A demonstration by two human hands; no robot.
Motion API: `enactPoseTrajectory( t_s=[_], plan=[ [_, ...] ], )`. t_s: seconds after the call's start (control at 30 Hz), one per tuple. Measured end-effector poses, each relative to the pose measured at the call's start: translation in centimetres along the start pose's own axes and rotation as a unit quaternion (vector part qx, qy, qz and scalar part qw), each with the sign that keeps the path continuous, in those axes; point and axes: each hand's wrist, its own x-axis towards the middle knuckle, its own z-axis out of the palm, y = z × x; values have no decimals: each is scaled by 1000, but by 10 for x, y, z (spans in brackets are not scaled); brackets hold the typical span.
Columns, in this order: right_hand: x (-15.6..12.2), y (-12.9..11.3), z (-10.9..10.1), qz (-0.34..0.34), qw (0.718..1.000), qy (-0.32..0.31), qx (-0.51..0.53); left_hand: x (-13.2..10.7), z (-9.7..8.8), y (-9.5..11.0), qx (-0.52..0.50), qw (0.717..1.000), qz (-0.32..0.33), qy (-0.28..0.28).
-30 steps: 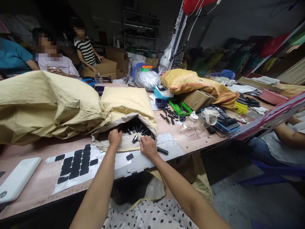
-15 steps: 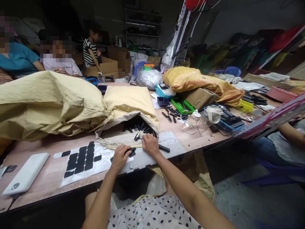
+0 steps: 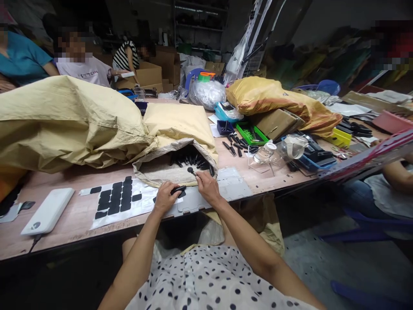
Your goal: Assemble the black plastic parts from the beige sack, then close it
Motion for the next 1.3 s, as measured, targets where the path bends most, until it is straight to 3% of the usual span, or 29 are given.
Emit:
enactPoseTrajectory(
  t_s=[0.3, 0.53, 0.7, 0.87, 1.07, 1.3],
  plan=[
    [-37, -21, -5, -22, 997, -29, 72, 3, 2, 2, -2, 1000, 1, 7],
    [-40, -25, -6, -13, 998, -39, 51, 4, 2, 4, -1, 1000, -9, 14],
    [-40, -31, -4, -47, 997, -19, 58, 3, 0, 8, -18, 1000, -18, 4],
    [-43, -35, 5, -60, 997, -46, 34, 4, 0, 9, -13, 1000, -23, -2],
    [-13, -17, 2, -30, 999, -23, -10, 3, 2, 8, -12, 1000, -19, 3],
    [24, 12, 10, -62, 988, -70, -121, 2, 3, 2, -3, 1000, -13, 8]
  ],
)
